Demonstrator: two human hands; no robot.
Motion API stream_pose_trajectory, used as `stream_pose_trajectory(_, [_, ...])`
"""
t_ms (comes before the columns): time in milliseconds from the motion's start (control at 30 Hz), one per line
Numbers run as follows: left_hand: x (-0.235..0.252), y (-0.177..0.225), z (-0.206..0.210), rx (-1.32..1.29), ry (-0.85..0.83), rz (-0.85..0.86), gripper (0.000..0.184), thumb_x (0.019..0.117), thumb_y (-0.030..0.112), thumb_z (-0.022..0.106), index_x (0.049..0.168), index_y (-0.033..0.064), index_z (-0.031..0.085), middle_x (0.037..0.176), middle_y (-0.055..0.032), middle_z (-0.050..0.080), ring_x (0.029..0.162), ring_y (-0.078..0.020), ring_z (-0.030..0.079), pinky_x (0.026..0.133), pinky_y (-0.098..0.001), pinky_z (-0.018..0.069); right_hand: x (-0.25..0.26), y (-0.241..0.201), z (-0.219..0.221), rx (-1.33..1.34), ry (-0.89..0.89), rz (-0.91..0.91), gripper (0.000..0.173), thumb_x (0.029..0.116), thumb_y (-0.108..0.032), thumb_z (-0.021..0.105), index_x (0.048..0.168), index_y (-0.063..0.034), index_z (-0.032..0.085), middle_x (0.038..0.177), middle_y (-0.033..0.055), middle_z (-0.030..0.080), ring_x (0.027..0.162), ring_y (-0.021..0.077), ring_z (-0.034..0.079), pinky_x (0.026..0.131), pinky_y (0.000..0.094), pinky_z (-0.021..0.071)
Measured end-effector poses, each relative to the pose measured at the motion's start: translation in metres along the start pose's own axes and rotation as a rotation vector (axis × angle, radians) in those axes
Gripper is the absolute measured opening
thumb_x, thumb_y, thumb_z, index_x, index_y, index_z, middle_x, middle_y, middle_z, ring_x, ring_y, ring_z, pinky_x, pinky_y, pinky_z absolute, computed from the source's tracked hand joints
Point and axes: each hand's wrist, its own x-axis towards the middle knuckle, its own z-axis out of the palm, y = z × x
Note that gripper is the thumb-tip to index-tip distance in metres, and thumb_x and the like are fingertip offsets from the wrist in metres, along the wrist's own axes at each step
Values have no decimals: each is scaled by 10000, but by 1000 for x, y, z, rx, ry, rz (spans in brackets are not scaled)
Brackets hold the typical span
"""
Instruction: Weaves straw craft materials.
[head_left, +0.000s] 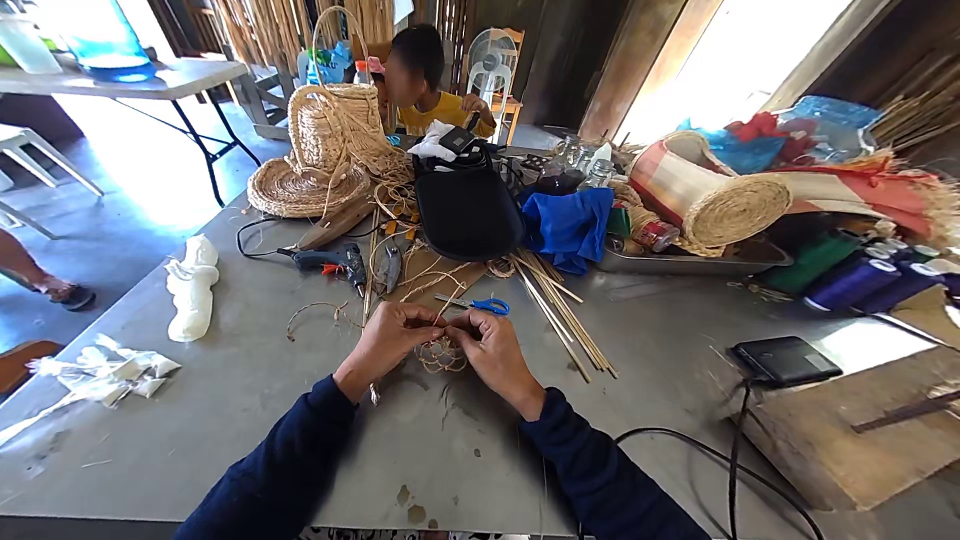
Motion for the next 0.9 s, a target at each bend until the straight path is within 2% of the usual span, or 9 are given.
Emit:
stream_pose_trajectory(167, [1,-2,-3,30,6,11,69,895,10,721,953,29,752,879,30,737,805,0,677,782,-196,568,0,1,-2,7,-18,-14,159,951,-74,607,987,13,735,865,26,716,774,-14,639,731,162,516])
stream_pose_trajectory(300, [0,-2,-2,-1,-13,4,61,891,15,730,947,29,747,859,22,738,783,-17,685,765,-205,578,0,1,-2,-19,-14,-23,116,925,-73,667,961,13,735,848,34,718,762,-12,646,729,158,527])
stream_pose_trajectory(467, [0,1,-3,-132,13,-74,118,998,38,594,974,14,707,867,10,727,763,-46,689,729,-228,584,1,0,-3,-45,-10,-5,116,936,-70,657,950,11,740,834,27,717,752,-9,643,727,164,522])
stream_pose_trajectory(567, [0,3,-2,-160,64,-126,108,1013,29,583,999,-1,686,879,-11,736,765,-71,706,716,-239,599,1,1,-3,-46,-13,-13,124,944,-60,640,959,17,738,837,34,714,747,-1,642,731,165,526])
stream_pose_trajectory(700, [1,1,-1,-134,61,-140,104,1015,56,599,997,9,689,845,2,711,731,-58,687,691,-234,592,1,0,-2,-67,-12,-27,129,943,-62,643,968,16,743,854,45,722,765,6,650,745,170,529])
stream_pose_trajectory(800, [1,0,-1,-115,43,-124,101,1007,65,615,1004,-2,691,873,-17,714,759,-71,693,715,-253,598,1,0,0,-72,1,-33,135,940,-58,646,984,25,743,871,62,730,775,26,664,751,182,537])
stream_pose_trajectory(900, [1,-2,-2,-71,10,-67,92,914,43,714,998,6,705,883,-6,721,782,-59,691,738,-243,593,0,1,0,-70,-1,-15,145,940,-55,640,1014,31,732,880,71,724,774,38,663,746,190,539])
